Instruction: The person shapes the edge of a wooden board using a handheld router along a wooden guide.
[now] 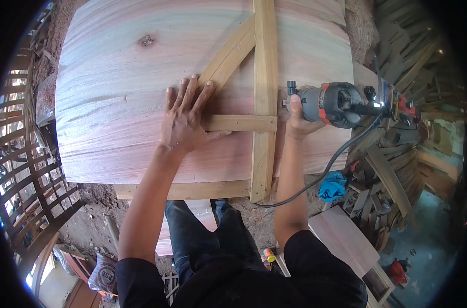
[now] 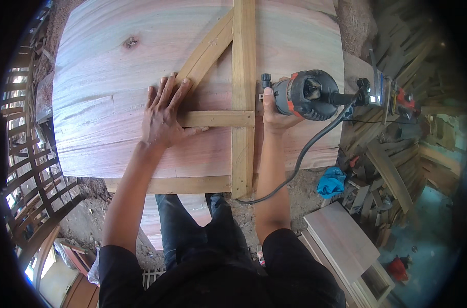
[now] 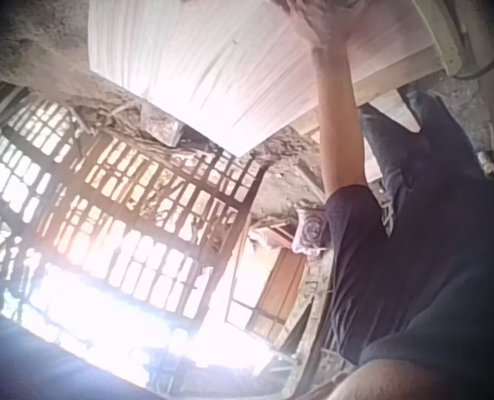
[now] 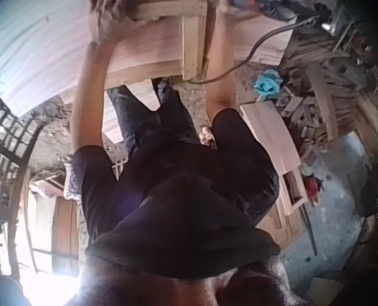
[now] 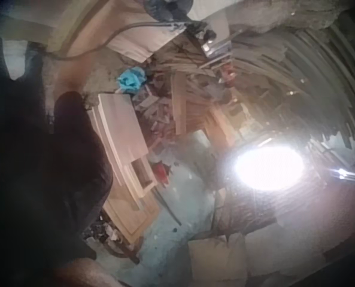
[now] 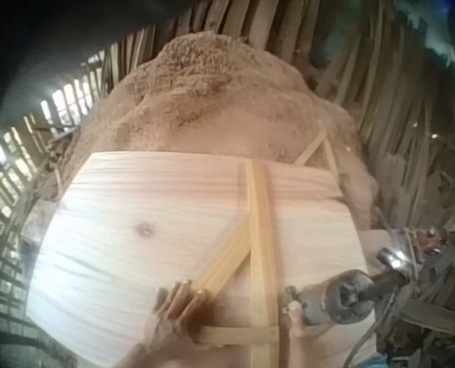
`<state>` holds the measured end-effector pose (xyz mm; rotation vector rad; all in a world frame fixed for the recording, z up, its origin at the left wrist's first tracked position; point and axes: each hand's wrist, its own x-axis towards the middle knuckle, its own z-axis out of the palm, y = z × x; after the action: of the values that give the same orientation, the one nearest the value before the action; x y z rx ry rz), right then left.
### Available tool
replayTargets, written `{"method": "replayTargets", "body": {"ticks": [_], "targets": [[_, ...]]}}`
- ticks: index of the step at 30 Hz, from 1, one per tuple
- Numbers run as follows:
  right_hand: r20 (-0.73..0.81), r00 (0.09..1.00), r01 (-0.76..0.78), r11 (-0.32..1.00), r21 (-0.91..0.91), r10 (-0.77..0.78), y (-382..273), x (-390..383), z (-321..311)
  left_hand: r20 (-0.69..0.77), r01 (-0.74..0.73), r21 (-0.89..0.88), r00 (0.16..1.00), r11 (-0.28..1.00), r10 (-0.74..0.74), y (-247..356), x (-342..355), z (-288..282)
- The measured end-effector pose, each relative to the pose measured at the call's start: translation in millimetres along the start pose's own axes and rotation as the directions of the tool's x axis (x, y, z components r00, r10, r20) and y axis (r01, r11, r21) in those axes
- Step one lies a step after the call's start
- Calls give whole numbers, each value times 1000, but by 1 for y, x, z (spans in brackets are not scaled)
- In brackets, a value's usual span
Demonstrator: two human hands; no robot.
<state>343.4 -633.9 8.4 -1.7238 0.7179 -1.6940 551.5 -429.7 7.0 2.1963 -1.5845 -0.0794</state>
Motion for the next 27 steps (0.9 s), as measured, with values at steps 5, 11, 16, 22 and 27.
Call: {"method": "replayTargets", "body": {"ticks": [5,11,16,22,27], "targets": [[-2,1000,11,1000,-10,-12,5,4,3,-1,5,7,1000,1000,-5,1,0,-1],[44,999,35,998,-49,-32,13,10,2,53,31,40,998,999,-33,3,1,-5],[-3,1000,24,999,-22,-24,12,11,10,88,53,55,994,997,-58,4,1,-6],[7,1000,28,998,-62,-28,10,15,12,102,45,31,994,999,-48,2,2,-6],[33,999,34,995,-93,-31,13,20,13,106,45,31,993,998,-48,3,2,-9]]}}
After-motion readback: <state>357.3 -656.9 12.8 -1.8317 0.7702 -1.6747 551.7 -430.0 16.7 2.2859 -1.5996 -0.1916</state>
